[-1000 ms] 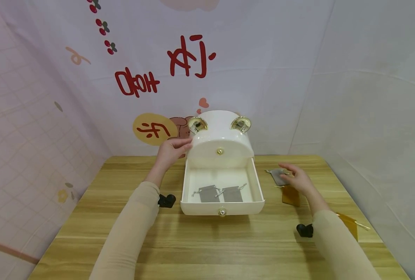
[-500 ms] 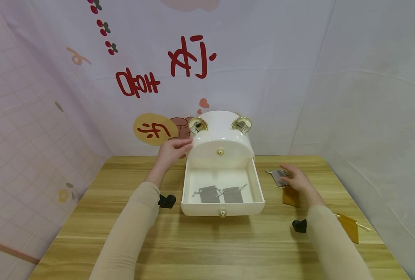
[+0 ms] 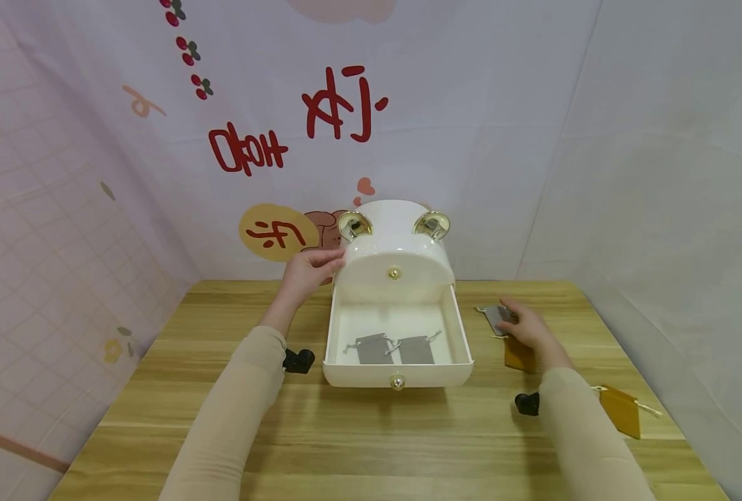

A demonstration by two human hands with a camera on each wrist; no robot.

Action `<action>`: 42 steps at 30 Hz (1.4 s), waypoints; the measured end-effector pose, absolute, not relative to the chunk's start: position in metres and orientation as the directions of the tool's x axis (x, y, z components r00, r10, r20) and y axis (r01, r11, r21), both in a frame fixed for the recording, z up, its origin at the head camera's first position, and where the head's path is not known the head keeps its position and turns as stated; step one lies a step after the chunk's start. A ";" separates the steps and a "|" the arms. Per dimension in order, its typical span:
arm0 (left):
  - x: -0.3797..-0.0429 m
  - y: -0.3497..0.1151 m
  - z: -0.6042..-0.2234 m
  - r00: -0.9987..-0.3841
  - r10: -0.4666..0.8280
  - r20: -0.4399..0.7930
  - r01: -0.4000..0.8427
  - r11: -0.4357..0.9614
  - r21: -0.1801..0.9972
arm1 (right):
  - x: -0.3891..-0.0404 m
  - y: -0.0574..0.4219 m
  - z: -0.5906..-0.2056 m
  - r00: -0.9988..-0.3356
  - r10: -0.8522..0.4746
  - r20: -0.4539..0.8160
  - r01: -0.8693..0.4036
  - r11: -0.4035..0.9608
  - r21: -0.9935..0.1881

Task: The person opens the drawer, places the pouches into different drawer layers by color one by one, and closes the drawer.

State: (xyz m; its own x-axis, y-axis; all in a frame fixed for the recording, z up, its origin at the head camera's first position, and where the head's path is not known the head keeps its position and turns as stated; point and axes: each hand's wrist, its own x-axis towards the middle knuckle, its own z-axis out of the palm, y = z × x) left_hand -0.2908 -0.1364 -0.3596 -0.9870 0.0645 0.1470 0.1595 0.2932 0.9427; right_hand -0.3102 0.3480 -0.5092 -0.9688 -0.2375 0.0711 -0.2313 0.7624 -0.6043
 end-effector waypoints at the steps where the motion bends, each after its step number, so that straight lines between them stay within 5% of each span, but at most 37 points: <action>1: -0.291 -0.136 -0.359 -0.987 0.066 0.149 0.162 0.292 0.943 | -0.310 0.348 -0.509 -0.970 -0.235 0.069 -0.229 0.771 -0.594; 21: -0.292 -0.137 -0.358 -0.987 0.061 0.152 0.163 0.290 0.943 | -0.307 0.334 -0.517 -0.973 -0.168 0.157 -0.224 0.850 -0.478; 42: -0.293 -0.136 -0.360 -0.986 0.066 0.151 0.164 0.306 0.938 | -0.309 0.331 -0.519 -0.967 -0.121 0.225 -0.225 0.816 -0.532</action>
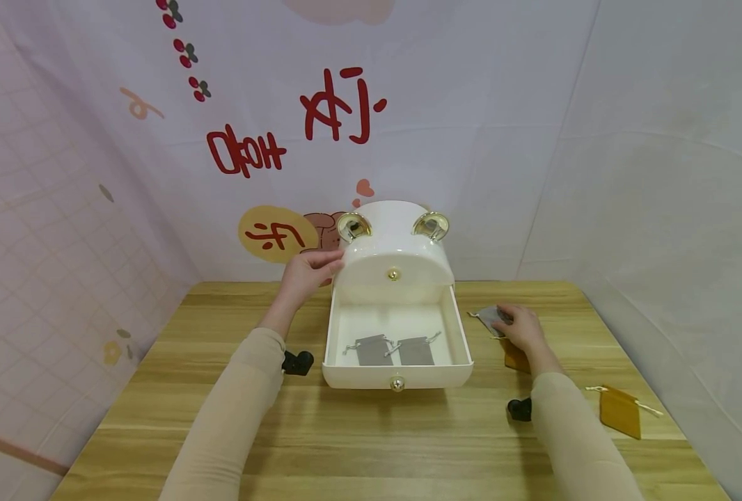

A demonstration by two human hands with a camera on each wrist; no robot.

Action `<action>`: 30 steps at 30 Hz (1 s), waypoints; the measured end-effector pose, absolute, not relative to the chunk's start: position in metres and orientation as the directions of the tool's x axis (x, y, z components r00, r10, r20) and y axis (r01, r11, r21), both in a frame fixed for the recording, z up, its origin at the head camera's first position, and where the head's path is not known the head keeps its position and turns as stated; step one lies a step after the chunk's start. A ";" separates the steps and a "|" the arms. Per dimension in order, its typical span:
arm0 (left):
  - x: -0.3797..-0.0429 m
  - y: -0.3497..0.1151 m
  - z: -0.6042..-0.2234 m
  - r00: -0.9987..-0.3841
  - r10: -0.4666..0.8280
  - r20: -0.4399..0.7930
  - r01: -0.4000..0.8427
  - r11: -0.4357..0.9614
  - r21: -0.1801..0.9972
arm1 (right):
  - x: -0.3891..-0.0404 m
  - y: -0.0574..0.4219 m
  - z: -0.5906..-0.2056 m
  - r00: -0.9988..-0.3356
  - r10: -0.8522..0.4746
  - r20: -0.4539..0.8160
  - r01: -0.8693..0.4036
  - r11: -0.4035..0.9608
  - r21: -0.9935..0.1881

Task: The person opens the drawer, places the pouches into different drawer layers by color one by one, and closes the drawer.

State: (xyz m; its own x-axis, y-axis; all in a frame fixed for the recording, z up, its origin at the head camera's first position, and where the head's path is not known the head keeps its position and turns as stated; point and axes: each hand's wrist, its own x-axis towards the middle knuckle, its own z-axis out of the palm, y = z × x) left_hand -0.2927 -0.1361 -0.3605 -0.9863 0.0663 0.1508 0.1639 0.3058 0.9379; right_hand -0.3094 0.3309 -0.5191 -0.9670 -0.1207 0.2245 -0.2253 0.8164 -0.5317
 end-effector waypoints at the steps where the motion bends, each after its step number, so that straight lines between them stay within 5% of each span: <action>1: -0.293 -0.136 -0.361 -0.986 0.066 0.152 0.165 0.303 0.939 | -0.309 0.331 -0.519 -0.967 -0.117 0.226 -0.224 0.813 -0.538; 16: -0.292 -0.137 -0.359 -0.986 0.064 0.152 0.164 0.281 0.946 | -0.306 0.326 -0.511 -0.980 -0.072 0.187 -0.149 0.885 -0.440; 30: -0.292 -0.137 -0.359 -0.988 0.069 0.138 0.152 0.292 0.944 | -0.305 0.327 -0.518 -0.991 0.015 0.134 -0.065 0.820 -0.569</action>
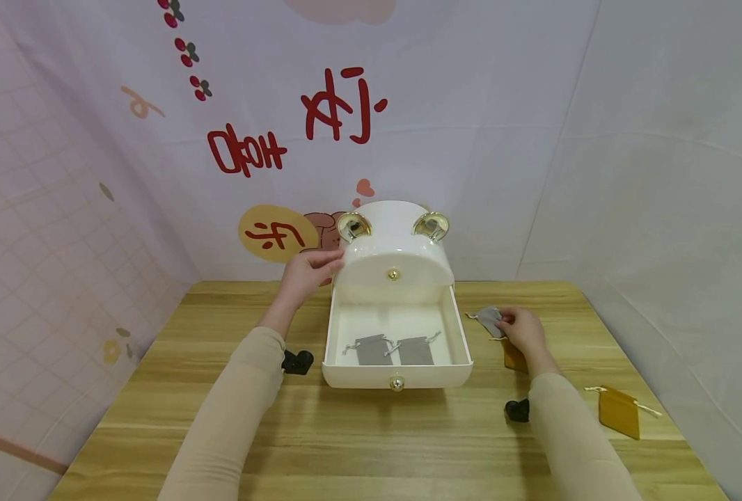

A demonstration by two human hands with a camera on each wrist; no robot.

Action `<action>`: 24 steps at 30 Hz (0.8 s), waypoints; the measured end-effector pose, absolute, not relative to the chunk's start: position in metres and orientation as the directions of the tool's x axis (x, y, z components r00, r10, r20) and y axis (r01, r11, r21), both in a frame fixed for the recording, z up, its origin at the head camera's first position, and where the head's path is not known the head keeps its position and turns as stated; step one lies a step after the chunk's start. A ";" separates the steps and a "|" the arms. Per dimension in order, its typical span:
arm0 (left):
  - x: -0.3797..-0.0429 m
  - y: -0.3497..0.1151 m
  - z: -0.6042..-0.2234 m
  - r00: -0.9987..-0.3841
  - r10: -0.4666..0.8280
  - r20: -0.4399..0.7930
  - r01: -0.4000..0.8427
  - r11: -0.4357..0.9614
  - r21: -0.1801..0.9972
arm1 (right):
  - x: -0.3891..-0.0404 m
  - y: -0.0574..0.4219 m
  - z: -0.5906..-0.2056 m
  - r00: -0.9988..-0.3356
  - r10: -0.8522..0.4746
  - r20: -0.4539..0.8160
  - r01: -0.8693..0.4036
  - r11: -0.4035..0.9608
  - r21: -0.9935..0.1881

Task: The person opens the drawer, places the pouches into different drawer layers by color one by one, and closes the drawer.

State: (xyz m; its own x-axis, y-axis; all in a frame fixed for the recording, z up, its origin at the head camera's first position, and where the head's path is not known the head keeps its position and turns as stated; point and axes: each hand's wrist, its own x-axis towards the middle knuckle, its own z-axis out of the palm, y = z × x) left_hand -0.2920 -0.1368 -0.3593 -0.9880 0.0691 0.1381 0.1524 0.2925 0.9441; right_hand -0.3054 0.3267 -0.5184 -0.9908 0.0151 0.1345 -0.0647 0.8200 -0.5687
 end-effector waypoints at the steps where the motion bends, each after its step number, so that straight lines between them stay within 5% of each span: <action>1: -0.292 -0.137 -0.359 -0.988 0.068 0.138 0.151 0.292 0.944 | -0.305 0.327 -0.519 -0.990 0.025 0.137 -0.059 0.816 -0.575; 24: -0.291 -0.136 -0.358 -0.988 0.071 0.141 0.155 0.286 0.946 | -0.300 0.322 -0.499 -0.960 0.212 0.182 0.022 0.708 -0.706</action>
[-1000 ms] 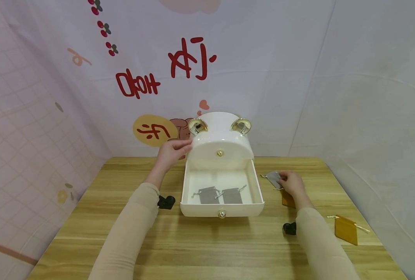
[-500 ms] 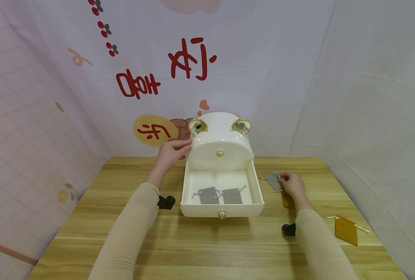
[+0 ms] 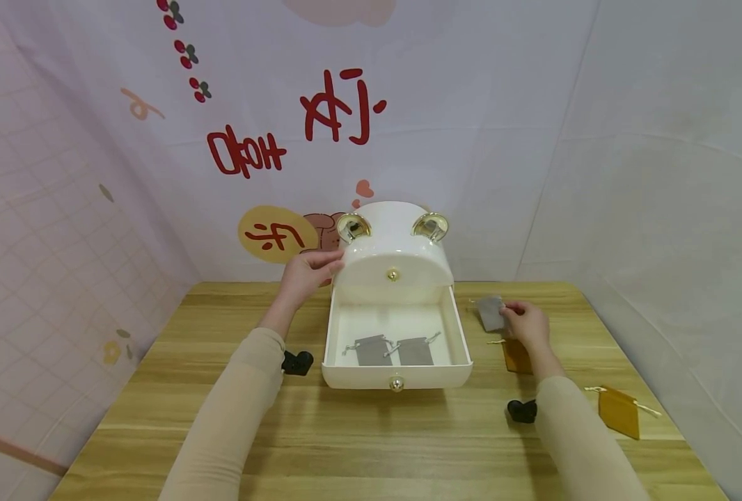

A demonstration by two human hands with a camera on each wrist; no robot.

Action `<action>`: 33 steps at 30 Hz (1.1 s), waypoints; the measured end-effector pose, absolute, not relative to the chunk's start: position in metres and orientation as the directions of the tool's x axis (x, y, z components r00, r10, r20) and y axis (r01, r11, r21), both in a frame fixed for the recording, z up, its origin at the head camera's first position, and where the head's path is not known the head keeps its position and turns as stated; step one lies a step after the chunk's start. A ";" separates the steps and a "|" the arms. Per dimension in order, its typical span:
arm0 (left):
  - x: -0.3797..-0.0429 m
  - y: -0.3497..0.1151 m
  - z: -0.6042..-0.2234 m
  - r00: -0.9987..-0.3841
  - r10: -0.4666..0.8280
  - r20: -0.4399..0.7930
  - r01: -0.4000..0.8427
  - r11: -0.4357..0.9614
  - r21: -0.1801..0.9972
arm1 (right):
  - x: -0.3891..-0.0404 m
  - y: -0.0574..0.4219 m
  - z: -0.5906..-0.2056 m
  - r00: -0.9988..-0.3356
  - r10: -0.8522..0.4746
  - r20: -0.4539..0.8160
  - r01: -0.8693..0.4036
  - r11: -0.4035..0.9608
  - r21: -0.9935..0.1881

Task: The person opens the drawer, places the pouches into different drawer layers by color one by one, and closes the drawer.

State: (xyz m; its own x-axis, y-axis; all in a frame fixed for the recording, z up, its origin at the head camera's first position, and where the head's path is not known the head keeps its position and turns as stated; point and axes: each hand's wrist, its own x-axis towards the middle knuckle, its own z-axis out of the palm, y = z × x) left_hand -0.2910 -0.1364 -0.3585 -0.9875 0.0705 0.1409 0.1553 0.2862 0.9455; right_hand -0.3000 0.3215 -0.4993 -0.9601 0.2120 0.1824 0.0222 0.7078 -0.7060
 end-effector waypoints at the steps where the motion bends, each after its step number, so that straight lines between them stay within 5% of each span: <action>1: -0.291 -0.136 -0.358 -0.988 0.070 0.140 0.155 0.284 0.946 | -0.300 0.321 -0.497 -0.961 0.217 0.172 0.030 0.700 -0.714; 13: -0.289 -0.137 -0.360 -0.986 0.073 0.150 0.165 0.296 0.941 | -0.284 0.310 -0.457 -0.980 0.189 0.065 0.025 0.436 -0.899; 29: -0.287 -0.139 -0.361 -0.984 0.085 0.158 0.177 0.304 0.936 | -0.253 0.295 -0.405 -0.993 0.112 0.046 -0.013 0.277 -0.961; 33: -0.286 -0.139 -0.361 -0.984 0.082 0.157 0.175 0.303 0.937 | -0.245 0.290 -0.391 -0.995 0.088 0.043 -0.031 0.129 -0.991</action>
